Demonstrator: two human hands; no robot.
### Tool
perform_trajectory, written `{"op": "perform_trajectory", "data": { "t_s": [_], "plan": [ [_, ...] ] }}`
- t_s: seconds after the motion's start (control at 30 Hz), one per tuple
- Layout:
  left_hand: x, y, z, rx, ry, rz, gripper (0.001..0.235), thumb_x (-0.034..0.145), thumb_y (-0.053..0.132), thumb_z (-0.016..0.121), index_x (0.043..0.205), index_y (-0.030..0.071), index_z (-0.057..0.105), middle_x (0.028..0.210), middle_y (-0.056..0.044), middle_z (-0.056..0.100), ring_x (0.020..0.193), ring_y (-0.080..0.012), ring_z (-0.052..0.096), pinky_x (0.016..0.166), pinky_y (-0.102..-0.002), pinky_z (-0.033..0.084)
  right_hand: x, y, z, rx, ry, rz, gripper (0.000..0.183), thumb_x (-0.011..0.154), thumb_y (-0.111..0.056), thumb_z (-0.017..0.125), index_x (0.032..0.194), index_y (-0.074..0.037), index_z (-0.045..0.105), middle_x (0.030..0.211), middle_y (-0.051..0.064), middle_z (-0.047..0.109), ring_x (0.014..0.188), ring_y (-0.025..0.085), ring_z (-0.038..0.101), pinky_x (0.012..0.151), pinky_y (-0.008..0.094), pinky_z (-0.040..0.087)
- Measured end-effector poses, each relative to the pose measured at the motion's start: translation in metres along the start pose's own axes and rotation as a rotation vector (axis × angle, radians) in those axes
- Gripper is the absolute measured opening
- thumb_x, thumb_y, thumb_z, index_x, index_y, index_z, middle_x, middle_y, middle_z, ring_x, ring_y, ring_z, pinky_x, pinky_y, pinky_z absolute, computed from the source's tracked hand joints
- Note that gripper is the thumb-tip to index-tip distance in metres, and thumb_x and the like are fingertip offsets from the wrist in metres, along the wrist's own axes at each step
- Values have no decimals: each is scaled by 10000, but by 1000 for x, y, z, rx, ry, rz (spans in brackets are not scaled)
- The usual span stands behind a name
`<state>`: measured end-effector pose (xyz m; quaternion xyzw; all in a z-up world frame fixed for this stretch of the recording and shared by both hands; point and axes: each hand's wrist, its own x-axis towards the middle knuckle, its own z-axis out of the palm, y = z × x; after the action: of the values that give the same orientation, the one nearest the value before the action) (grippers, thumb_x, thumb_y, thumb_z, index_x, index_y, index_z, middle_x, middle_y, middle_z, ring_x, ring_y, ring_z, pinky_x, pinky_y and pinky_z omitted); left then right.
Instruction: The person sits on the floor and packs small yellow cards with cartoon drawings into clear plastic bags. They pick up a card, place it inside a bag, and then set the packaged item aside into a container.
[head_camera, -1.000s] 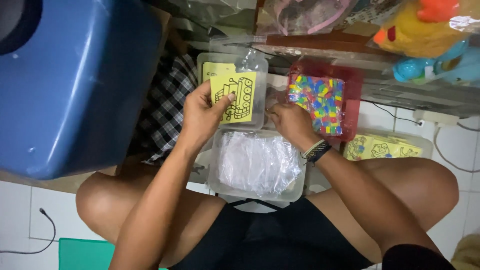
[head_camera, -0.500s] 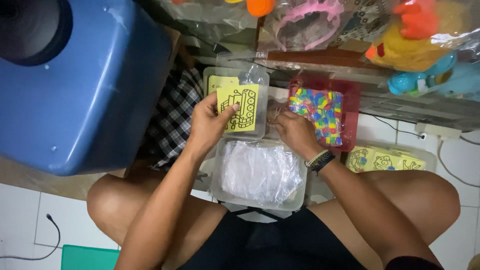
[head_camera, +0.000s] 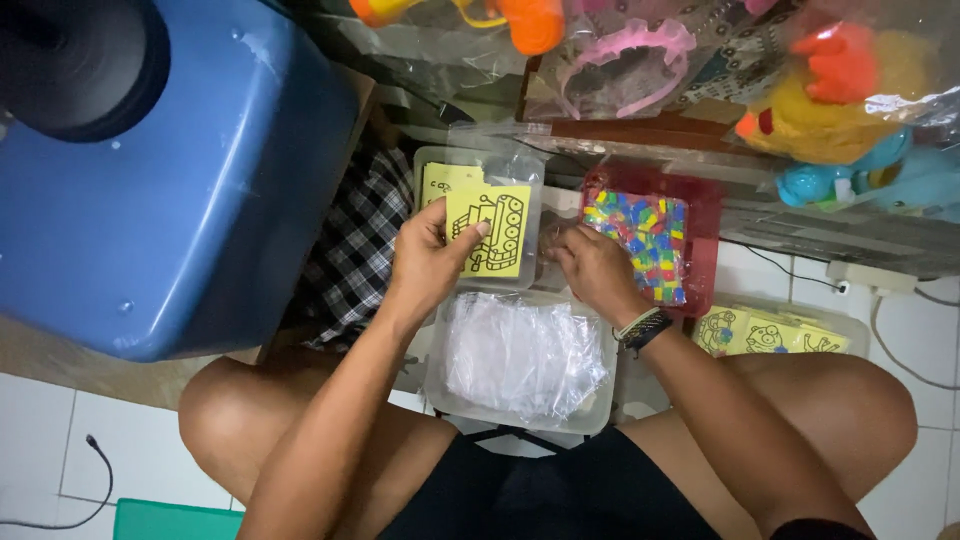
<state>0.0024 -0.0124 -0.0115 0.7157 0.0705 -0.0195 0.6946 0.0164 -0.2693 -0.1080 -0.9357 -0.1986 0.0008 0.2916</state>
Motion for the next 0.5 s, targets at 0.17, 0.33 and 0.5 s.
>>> {"op": "perform_trajectory", "data": {
  "t_s": [0.17,0.33,0.5],
  "plan": [
    [-5,6,2,16,10,-14,112,866,69,787,886,30,685,575,-78,644,480,-80,568,419,-220,457,3,-10,-4,-88,-2,-25,114,929,-170,694,868,-92,637,818,145,661,848,393,698,711,466,568],
    [-4,-3,0,38,10,-18,111,855,85,799,884,54,697,566,-66,641,472,-76,561,423,-218,446,4,5,5,-172,-50,-26,107,924,-206,695,891,-107,670,837,110,672,915,379,687,787,494,534],
    [-5,1,1,44,-6,-20,96,857,72,792,892,58,705,588,-54,645,537,-73,535,459,-232,457,-3,-8,10,-394,-120,-43,277,843,-341,723,1059,-169,743,1111,49,733,1417,346,433,1143,601,246]
  ]
}}
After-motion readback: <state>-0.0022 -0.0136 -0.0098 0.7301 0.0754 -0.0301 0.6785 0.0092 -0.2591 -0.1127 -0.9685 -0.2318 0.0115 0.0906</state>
